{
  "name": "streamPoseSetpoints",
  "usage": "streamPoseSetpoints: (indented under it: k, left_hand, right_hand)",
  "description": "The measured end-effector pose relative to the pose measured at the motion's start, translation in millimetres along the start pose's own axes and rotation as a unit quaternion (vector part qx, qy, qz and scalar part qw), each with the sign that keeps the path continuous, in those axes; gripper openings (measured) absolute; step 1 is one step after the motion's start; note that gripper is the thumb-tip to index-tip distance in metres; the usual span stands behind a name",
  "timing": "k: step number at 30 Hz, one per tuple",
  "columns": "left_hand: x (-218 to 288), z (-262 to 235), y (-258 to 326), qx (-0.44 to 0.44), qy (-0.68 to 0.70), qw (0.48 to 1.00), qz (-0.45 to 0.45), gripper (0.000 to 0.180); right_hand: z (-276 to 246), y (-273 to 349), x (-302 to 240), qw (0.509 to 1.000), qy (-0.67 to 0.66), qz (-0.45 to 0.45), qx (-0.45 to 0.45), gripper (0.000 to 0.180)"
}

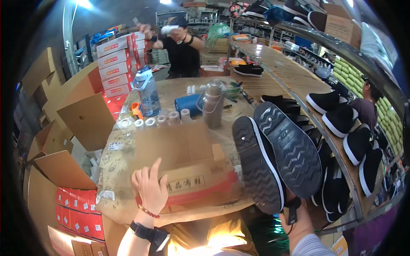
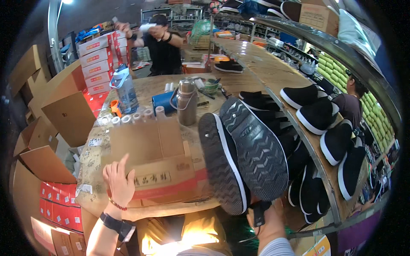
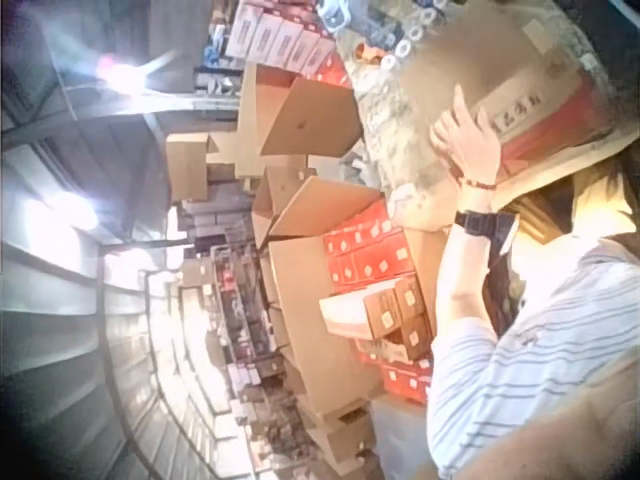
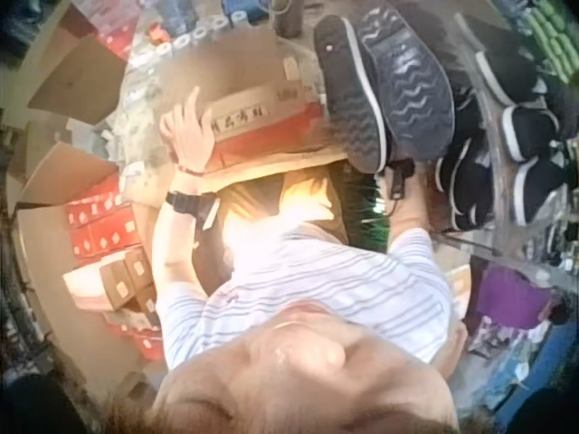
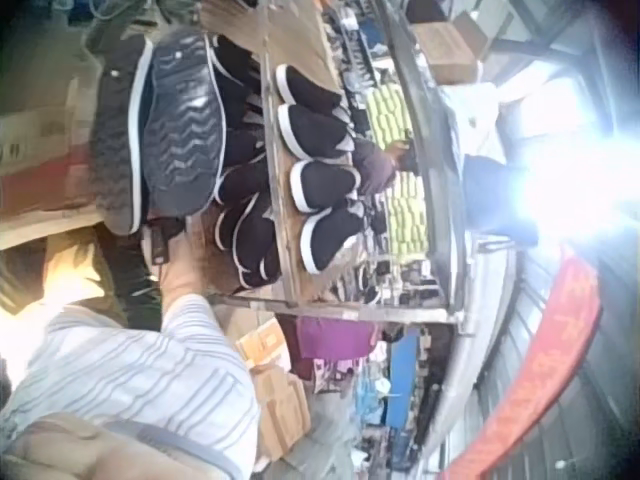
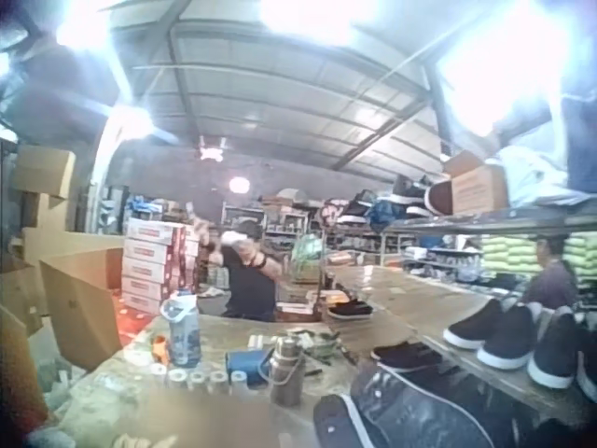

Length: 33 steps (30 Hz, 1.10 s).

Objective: The recorder is packaging shoes into individual boxes and then placing the small boxes into a large shipping carton in a warehouse setting.

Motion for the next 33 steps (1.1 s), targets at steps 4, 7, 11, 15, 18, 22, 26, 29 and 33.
streamPoseSetpoints:
  k: [4,7,11,15,18,22,26,29,33]
  left_hand:
    - [12.1,20.4,37.8,0.018,-0.021,0.999,0.039,0.018]
    - [18.6,26.1,53.2,0.02,0.039,0.998,0.042,0.015]
    - [88.2,33.1,52.7,-0.15,0.44,0.884,0.039,0.03]
    - [84.2,5.4,31.5,-0.132,0.607,0.783,-0.008,0.038]
    - [48.4,-44.6,10.9,0.037,0.364,0.929,0.061,0.04]
    - [23.5,7.0,24.2,0.066,0.121,0.975,0.175,0.042]
    - [14.2,42.4,34.9,-0.083,0.125,0.977,0.154,0.037]
    - [17.8,28.9,33.6,-0.064,0.147,0.967,0.196,0.025]
    - [-27.0,-19.6,27.9,0.072,0.1,0.97,0.211,0.016]
  right_hand:
    - [26.5,10.9,32.0,0.997,-0.071,-0.003,-0.044,0.025]
    - [27.7,4.6,67.7,0.994,-0.105,0.004,-0.042,0.026]
    - [30.8,8.0,82.0,0.993,-0.114,-0.002,-0.026,0.027]
    - [30.9,8.5,69.8,0.995,-0.1,-0.016,0.02,0.028]
    - [28.5,8.5,87.7,0.994,-0.096,0.002,0.049,0.028]
    - [-8.0,-16.8,103.7,0.989,-0.063,-0.003,-0.131,0.033]
    - [97.0,-51.3,78.7,0.688,0.671,-0.253,-0.115,0.014]
    - [105.6,-72.3,117.2,0.519,0.755,-0.296,-0.271,0.007]
    - [79.1,-76.3,103.1,0.504,0.797,-0.212,-0.257,0.006]
Point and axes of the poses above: each hand's wrist, its own y-axis away from the middle knuckle, its own z-axis out of the palm, x = y × z, the point moved 6 cm from there along -y, towards the middle knuckle, and after that the axes turned 9 degrees about -x, right-handed, at the moved point
